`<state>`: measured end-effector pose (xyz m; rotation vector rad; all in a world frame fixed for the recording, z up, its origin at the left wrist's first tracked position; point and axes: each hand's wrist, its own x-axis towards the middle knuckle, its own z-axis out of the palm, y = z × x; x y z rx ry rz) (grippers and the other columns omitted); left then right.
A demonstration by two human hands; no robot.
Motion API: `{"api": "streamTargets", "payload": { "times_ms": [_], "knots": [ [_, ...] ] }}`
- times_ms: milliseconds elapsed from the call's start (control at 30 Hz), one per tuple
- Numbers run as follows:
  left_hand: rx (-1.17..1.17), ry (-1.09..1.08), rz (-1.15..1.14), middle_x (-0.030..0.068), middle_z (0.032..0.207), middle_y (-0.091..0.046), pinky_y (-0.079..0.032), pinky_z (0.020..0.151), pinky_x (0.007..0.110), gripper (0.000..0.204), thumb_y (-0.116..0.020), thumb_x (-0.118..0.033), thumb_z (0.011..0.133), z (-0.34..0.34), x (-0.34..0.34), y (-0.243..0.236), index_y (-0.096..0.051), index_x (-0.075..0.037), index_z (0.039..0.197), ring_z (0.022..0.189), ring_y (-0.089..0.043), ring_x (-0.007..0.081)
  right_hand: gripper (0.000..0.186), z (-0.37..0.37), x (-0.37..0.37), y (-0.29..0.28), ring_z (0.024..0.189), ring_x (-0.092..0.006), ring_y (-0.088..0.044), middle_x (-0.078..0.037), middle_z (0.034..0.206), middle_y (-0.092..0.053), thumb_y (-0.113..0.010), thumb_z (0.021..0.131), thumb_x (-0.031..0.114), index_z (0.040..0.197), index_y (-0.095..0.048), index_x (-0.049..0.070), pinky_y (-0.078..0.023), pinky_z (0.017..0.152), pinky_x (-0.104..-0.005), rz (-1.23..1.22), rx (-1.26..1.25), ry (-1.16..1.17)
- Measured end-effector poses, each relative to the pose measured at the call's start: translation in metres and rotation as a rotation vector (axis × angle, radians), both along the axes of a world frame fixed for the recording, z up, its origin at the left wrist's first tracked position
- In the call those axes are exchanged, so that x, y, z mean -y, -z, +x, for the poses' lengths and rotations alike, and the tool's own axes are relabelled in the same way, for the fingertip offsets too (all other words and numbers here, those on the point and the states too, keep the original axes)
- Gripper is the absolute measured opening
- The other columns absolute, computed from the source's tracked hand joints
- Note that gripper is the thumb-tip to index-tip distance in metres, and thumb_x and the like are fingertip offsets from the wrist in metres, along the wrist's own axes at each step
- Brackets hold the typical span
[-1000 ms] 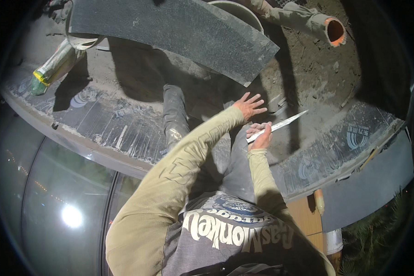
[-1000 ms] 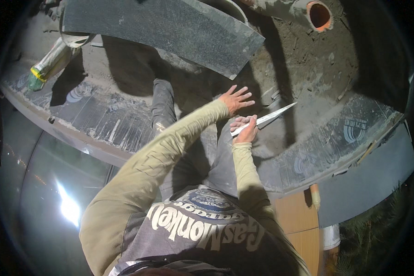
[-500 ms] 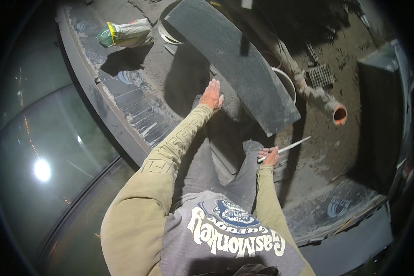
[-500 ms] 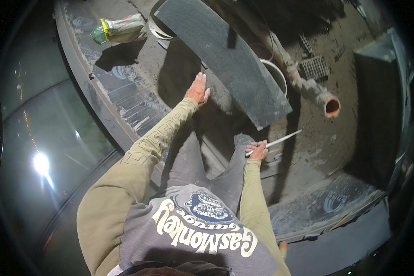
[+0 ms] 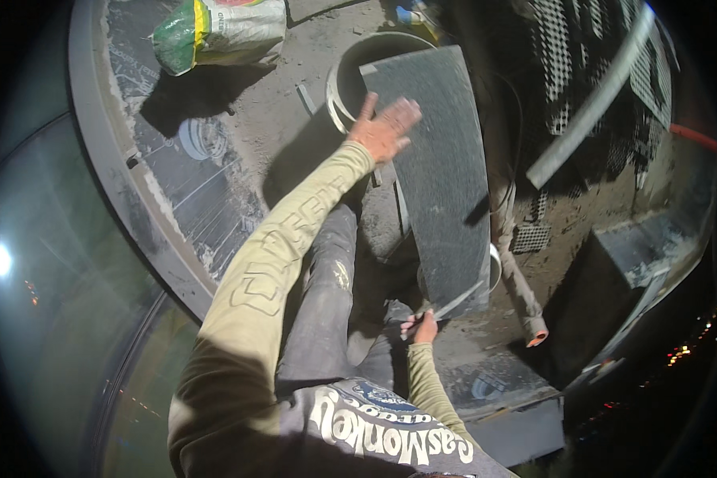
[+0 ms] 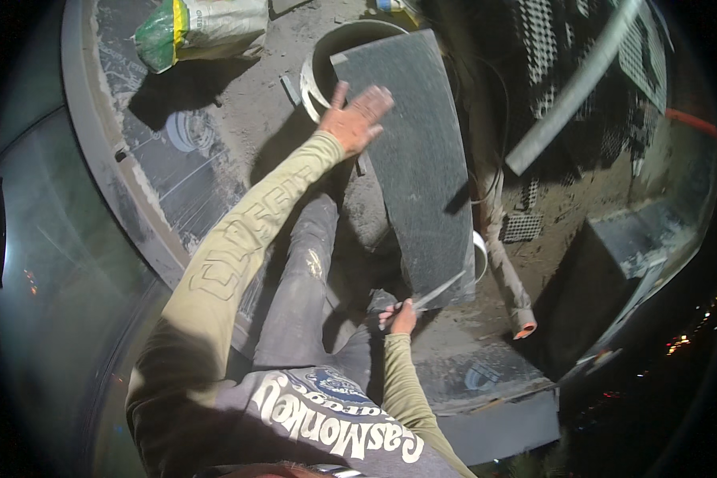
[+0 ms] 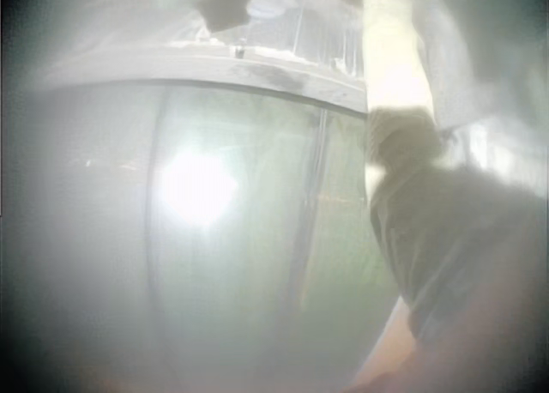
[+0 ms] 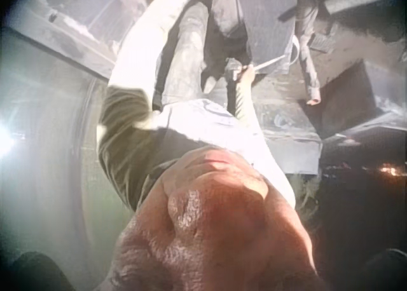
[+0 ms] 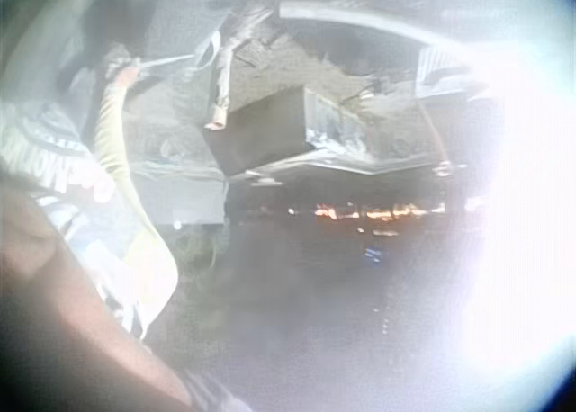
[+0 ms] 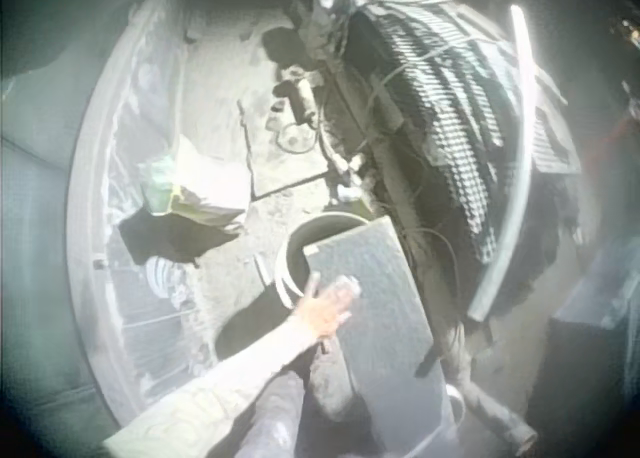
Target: The person measures and marks a dark rectangular tile using a long white straightedge and a pencil. They repeatedly reposition the straightedge, draw lines, and adjust the tile's orientation on a cluttered construction surface.
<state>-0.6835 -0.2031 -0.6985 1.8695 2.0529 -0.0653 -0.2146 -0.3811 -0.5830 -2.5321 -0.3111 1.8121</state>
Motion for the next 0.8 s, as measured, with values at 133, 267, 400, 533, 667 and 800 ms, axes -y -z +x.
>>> {"api": "streamTargets", "payload": {
  "times_ms": [133,267,400,533,667,800],
  "knots": [
    [-0.046,-0.71,0.063,0.0151,0.162,-0.022,-0.009,0.116,0.067,0.068,-0.049,-0.039,0.098,-0.09,0.014,0.008,-0.027,-0.009,0.155,0.15,-0.02,0.0296,0.044,-0.113,-0.041,-0.011,0.047,-0.0267,-0.06,-0.015,0.068,-0.061,-0.041,0.103,0.046,0.088,-0.051,0.005,-0.05,0.042,-0.0383,-0.02,-0.031,-0.079],
    [0.303,-0.85,0.103,0.0241,0.155,-0.03,-0.021,0.116,0.062,0.065,-0.057,-0.026,0.094,-0.097,0.073,0.013,-0.034,-0.001,0.149,0.144,-0.028,0.0427,0.045,-0.185,-0.063,-0.025,0.051,-0.0253,-0.06,-0.014,0.069,-0.061,-0.039,0.105,0.043,0.09,-0.052,0.003,-0.053,0.05,-0.036,-0.014,0.006,-0.356],
    [0.363,-1.004,-0.075,0.0267,0.154,-0.029,-0.026,0.116,0.054,0.057,-0.056,-0.025,0.094,-0.072,0.143,0.038,-0.043,0.002,0.142,0.143,-0.028,0.0433,0.053,-0.165,-0.061,-0.002,0.07,-0.0298,-0.067,-0.017,0.076,-0.066,-0.037,0.105,0.046,0.099,-0.06,-0.001,-0.052,0.067,-0.0397,0.004,0.048,-0.881],
    [0.33,-1.084,-0.276,0.0279,0.154,-0.03,-0.028,0.115,0.055,0.057,-0.056,-0.028,0.093,-0.054,0.182,0.054,-0.044,0.002,0.141,0.144,-0.027,0.0424,0.051,-0.188,-0.092,0.004,0.079,-0.0283,-0.069,-0.016,0.081,-0.069,-0.038,0.105,0.044,0.102,-0.062,-0.001,-0.052,0.07,-0.0399,-0.028,0.084,-1.071],
    [0.39,-1.08,-0.167,0.0302,0.139,-0.044,-0.038,0.108,0.049,0.052,-0.058,-0.022,0.093,-0.063,0.175,0.05,-0.047,0.002,0.137,0.129,-0.044,0.0449,0.033,-0.206,-0.105,0.006,0.067,-0.0242,-0.067,-0.012,0.08,-0.067,-0.045,0.104,0.032,0.106,-0.061,0.003,-0.053,0.058,-0.0365,-0.034,0.108,-0.741],
    [0.474,-1.074,-0.039,0.0222,0.108,-0.057,-0.047,0.089,0.046,0.037,-0.061,-0.018,0.091,-0.089,0.139,0.027,-0.054,-0.001,0.123,0.101,-0.058,0.0379,0.027,-0.173,-0.084,0.025,0.062,-0.0259,-0.065,-0.014,0.081,-0.063,-0.04,0.102,0.014,0.126,-0.048,0.006,-0.054,0.053,-0.0373,-0.048,0.126,-0.205]
  ]
}}
